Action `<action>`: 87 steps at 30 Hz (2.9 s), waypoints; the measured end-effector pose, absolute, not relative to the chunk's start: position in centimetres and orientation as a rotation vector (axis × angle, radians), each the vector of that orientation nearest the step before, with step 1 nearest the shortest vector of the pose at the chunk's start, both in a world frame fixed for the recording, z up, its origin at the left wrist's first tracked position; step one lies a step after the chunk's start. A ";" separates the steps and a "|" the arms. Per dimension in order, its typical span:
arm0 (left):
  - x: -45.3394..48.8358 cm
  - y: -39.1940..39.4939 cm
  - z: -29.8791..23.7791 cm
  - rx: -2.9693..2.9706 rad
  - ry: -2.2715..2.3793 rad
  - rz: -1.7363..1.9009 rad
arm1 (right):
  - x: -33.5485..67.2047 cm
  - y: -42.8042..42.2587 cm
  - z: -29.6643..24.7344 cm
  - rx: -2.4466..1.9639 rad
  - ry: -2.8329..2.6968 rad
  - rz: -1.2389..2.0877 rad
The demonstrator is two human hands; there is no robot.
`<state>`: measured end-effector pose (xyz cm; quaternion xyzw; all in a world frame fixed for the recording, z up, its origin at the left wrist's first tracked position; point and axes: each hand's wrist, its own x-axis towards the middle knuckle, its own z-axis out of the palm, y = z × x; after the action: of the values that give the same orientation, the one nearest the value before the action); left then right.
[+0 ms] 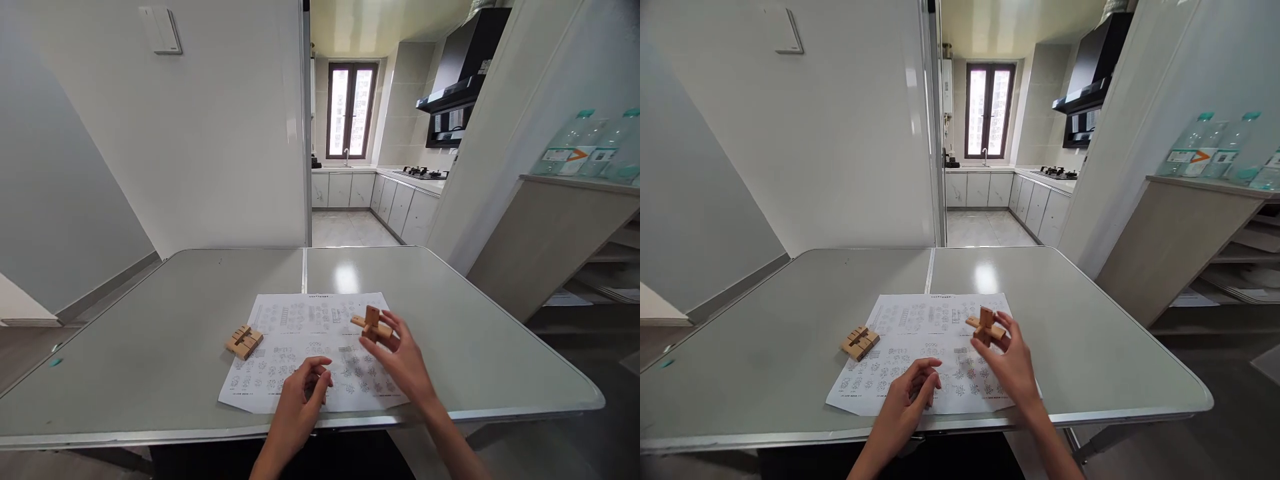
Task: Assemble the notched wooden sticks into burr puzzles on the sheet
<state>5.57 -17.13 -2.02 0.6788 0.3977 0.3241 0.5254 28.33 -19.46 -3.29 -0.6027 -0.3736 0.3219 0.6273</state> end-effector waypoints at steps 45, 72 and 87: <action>2.3 -15.3 -2.0 1.982 1.364 0.907 | 28.4 -22.0 -5.2 -1.475 -1.427 0.703; -5.1 -6.9 -3.7 2.146 1.855 0.890 | 28.2 -22.4 -5.4 -1.500 -1.376 0.675; -5.0 -7.5 -3.3 2.141 1.818 0.947 | 28.1 -22.3 -5.3 -1.486 -1.343 0.654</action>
<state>-4.98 -7.52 -3.26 0.7195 0.6109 0.3183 0.0885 28.13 -22.33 -5.31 -0.6129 -0.5539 0.2698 0.4946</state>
